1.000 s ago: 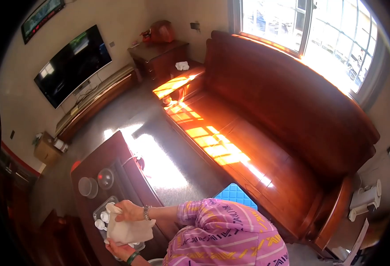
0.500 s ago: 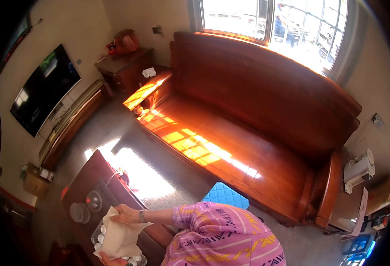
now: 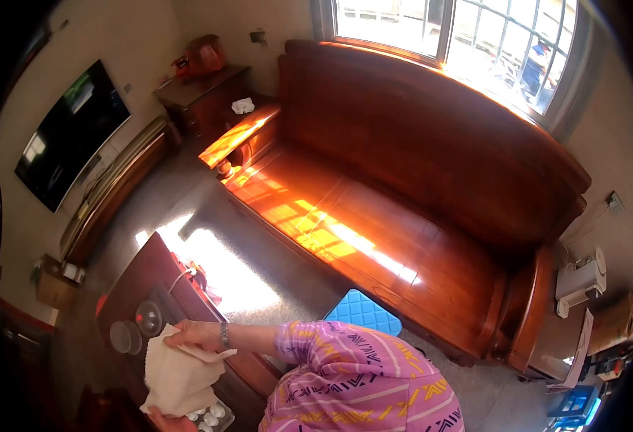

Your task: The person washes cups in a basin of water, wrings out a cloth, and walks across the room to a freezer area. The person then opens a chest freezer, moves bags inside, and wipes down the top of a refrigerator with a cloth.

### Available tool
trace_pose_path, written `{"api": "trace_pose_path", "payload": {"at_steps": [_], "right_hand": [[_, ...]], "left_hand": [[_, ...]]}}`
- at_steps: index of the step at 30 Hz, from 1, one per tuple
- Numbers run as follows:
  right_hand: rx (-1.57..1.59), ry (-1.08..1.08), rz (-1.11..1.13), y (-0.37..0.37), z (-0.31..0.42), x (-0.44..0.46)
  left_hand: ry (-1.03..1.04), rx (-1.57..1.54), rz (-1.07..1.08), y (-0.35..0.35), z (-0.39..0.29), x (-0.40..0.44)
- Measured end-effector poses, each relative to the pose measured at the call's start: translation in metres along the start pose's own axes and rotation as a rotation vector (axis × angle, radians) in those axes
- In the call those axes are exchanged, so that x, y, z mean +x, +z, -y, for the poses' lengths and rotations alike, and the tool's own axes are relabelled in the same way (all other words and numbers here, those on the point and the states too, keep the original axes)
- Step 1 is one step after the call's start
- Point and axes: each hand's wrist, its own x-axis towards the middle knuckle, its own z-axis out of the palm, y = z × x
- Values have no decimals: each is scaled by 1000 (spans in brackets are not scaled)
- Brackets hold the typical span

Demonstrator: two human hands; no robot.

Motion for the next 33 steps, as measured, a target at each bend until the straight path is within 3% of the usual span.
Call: {"api": "trace_pose_path", "payload": {"at_steps": [2,4,5,10,12,18,25,27,28,30,32,33], "right_hand": [[-140,37,-114,-10,-10,14],[-621,-124,-253,-29,-24,26],[-359,-126,-249,-17,-14,21],[-431,-158,-259,-24,-9,25],[-389,-203,-249,-22,-4,20],[-338,-195,-213,-29,-5,19],[-482,-118,-294,-30,-11,18],[-1133,-232,-460,-37,-15,22],[-1133,-231,-458,-39,-19,23],[-1368,-478,-600,-36,-24,22],[-1195,-391,-607,-35,-26,25],[-940,-381,-636,-37,-37,32]], "left_hand": [[254,360,80,-5,10,-9],[253,394,93,-9,12,-8],[244,426,112,-8,10,-8],[228,437,37,21,-30,-9],[71,519,-49,23,-33,-10],[186,558,14,20,-39,-10],[164,489,18,30,-56,-11],[155,505,-14,38,-64,-12],[154,507,-16,34,-62,-14],[-24,540,34,22,-52,-19],[-388,-166,-15,15,-37,-18],[-479,-285,-108,23,-43,-17]]}}
